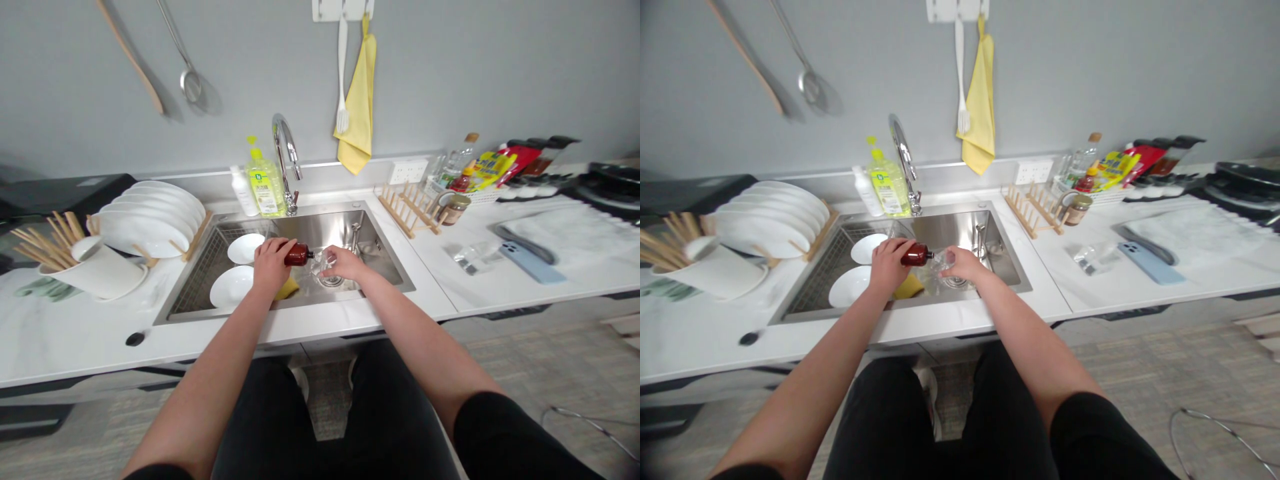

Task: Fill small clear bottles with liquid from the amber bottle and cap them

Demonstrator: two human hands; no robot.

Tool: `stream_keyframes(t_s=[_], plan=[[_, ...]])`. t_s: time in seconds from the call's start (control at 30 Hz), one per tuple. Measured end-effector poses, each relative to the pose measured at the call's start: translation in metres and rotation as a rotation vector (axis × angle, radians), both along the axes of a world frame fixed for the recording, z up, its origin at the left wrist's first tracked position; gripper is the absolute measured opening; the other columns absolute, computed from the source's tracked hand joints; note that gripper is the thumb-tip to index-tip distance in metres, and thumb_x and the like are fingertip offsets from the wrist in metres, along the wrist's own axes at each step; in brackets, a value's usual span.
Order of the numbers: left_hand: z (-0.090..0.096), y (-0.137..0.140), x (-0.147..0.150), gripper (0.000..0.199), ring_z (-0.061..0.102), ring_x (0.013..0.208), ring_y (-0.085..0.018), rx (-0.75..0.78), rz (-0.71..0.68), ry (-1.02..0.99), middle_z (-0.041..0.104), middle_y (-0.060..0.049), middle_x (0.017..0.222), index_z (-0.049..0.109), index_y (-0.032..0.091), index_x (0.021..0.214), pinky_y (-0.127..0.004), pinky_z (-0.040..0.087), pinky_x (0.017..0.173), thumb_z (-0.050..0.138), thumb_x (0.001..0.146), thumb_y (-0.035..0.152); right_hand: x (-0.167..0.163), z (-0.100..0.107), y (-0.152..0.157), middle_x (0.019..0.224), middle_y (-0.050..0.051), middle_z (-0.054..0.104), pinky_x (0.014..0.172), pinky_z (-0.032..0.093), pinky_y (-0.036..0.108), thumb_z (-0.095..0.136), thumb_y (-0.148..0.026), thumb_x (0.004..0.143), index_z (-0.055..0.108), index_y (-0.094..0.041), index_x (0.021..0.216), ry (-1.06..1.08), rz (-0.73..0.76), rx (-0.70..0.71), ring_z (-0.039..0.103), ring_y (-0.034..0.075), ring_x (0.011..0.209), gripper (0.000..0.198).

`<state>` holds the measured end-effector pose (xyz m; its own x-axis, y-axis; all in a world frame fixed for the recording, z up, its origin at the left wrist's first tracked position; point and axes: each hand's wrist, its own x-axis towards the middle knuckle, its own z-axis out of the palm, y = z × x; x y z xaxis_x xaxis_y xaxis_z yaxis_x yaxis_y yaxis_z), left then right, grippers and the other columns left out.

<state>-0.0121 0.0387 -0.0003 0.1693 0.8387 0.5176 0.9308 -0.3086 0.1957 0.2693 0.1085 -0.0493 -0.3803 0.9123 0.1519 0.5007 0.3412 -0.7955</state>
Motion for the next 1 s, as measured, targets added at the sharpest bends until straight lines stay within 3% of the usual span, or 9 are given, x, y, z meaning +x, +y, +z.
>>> stream_keyframes(t_s=[1.0], plan=[[-0.0032, 0.0015, -0.0012, 0.067, 0.057, 0.150, -0.040, 0.043, -0.010, 0.030, 0.073, -0.011, 0.157, 0.073, 0.031, 0.158, -0.057, 0.041, 0.127, 0.069, 0.093, 0.012, -0.0002, -0.0039, 0.0019, 0.101, 0.000, 0.078, 0.083, 0.056, 0.034, 0.111, -0.041, 0.061, 0.074, -0.024, 0.108, -0.027, -0.010, 0.006, 0.075, 0.024, 0.093, 0.061]])
